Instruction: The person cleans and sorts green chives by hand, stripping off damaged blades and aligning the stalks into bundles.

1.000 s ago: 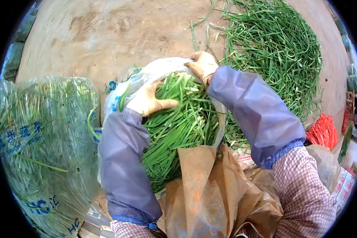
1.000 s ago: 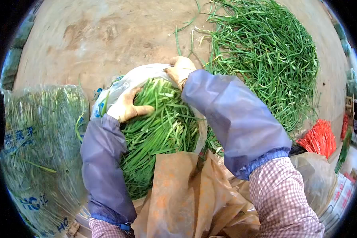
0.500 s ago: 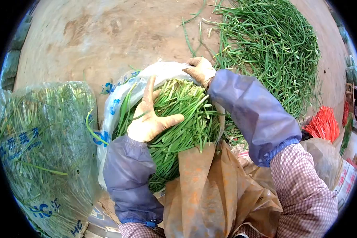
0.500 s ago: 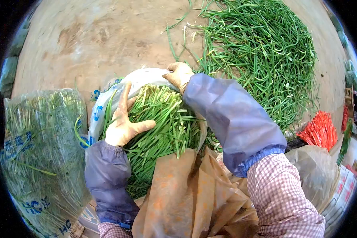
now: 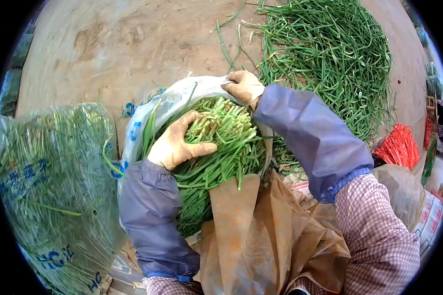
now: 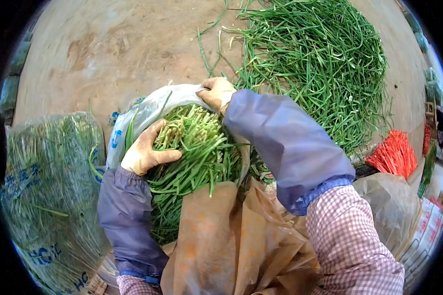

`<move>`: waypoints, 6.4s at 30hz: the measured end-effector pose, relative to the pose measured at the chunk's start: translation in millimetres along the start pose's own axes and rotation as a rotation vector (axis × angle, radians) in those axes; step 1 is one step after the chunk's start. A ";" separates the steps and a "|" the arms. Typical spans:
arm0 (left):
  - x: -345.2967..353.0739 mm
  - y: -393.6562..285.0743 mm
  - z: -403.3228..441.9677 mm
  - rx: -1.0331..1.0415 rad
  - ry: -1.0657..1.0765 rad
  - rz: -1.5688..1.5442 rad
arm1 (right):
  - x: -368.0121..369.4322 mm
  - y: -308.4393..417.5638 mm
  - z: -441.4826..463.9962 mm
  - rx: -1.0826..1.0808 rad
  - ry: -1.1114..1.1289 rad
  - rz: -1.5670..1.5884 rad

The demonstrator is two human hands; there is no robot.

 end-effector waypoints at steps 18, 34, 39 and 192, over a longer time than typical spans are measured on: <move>31.4 -42.0 -75.1 0.276 -0.559 0.101 | 21.7 60.1 -191.0 -0.320 -0.308 0.641; 31.9 -14.0 -101.5 0.391 -0.726 -0.271 | 31.3 165.7 -203.1 -0.849 -0.241 0.460; 26.6 -15.4 -103.2 0.384 -0.798 -0.149 | 76.8 127.0 -162.3 -0.475 0.054 1.031; 220.6 -338.7 -350.1 0.571 -0.426 0.349 | -113.3 111.4 -521.7 -0.470 -0.094 1.073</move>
Point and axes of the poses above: each hand's wrist, its own z-axis towards the middle knuckle, its own x-axis out of the palm, y = z × x, the point moved 8 cm from there along z, towards the middle knuckle, and after that the axes turned 6 degrees about y, right-handed, at the moved point
